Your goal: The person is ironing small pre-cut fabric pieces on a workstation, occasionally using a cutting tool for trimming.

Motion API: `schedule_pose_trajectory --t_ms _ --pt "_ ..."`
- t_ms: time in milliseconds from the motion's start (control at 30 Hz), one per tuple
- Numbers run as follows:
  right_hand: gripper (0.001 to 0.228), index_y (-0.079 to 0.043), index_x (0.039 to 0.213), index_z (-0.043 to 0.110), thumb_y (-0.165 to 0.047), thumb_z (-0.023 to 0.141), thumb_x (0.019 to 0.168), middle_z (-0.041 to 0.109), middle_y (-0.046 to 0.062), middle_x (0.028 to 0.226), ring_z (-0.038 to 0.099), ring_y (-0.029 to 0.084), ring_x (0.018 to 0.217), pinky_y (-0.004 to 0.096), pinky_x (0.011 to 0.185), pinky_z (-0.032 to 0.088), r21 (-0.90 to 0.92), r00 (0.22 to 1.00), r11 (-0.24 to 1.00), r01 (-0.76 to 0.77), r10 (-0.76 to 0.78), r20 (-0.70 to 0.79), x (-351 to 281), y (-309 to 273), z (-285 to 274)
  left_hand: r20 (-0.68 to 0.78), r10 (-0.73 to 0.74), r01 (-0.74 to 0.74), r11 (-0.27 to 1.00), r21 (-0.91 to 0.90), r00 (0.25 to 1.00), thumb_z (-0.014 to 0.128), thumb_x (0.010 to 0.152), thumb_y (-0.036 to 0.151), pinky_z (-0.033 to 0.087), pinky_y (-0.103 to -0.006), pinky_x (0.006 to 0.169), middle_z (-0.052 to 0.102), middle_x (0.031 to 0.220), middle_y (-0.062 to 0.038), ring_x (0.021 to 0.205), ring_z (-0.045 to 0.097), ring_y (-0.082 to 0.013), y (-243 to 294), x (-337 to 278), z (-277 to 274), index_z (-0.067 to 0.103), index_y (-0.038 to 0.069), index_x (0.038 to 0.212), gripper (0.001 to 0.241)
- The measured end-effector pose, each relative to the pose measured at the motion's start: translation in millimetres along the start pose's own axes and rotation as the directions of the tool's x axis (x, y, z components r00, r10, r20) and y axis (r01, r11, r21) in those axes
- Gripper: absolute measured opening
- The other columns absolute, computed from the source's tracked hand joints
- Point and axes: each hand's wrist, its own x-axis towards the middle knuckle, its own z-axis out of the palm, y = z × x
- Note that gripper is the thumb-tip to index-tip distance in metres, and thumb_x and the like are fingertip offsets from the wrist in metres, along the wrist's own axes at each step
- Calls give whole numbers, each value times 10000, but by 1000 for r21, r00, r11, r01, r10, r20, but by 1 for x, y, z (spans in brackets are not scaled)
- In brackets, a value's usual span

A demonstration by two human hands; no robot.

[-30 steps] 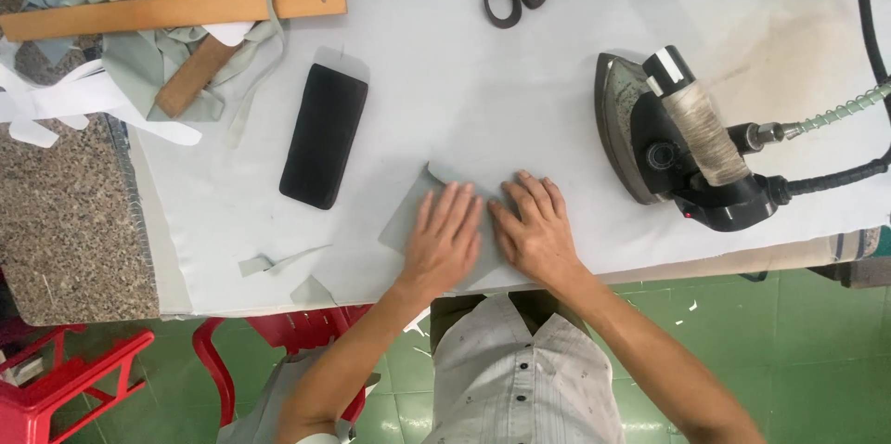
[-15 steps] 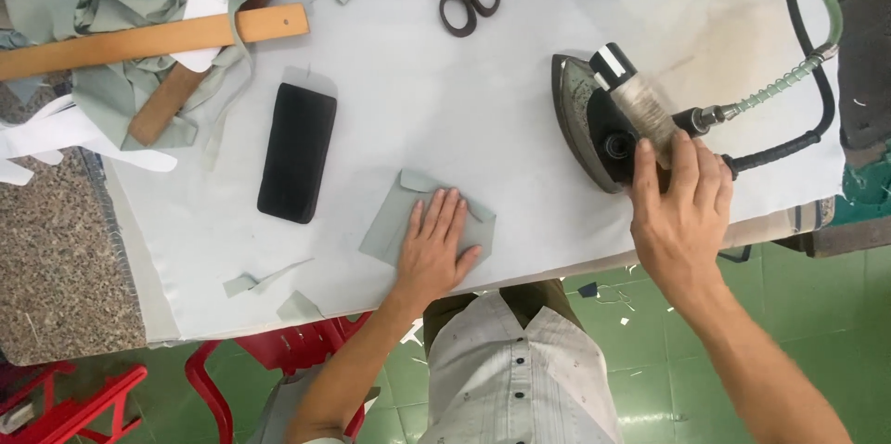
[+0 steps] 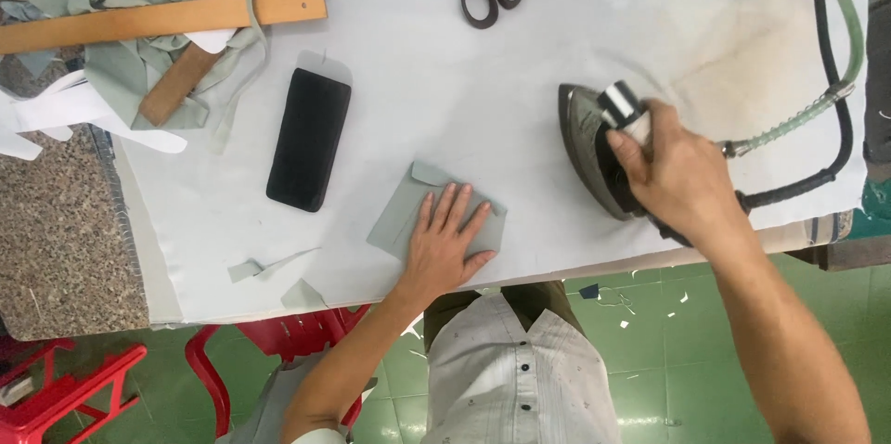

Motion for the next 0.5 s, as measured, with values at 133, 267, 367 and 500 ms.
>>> schedule_pose_trajectory --t_ms 133,267,367,500 --pt "561 -28 1453 432 -380 487 1020 682 231 1056 685 413 668 560 576 577 -14 992 1000 -14 16 128 -41 -5 21 -16 3 -3 1000 -14 1000 399 999 650 310 -608 1171 439 1561 -158 1438 404 -420 1 -1 7 561 139 1443 695" --pt "573 -93 1354 568 -513 540 965 749 158 907 776 319 786 431 678 629 -290 989 950 112 -79 122 -75 -8 42 -104 -17 5 994 -113 994 430 939 717 222 -636 1182 435 1564 -185 1458 376 -418 -1 -3 20 510 223 1498 750" --pt "576 -146 1321 592 -592 507 966 727 60 803 765 194 672 306 561 612 -421 981 888 186 -193 26 -92 3 61 -94 -20 10 994 -107 995 429 929 733 206 -621 1191 425 1574 -182 1471 365 -402 -1 -3 22 506 224 1500 770" --pt "572 -166 1256 627 -632 526 939 682 10 700 730 154 597 280 502 577 -493 947 837 240 -313 -70 -99 12 73 -88 -28 19 994 -110 996 423 926 743 174 -614 1204 400 1594 -185 1489 345 -388 0 -2 24 485 230 1515 784"
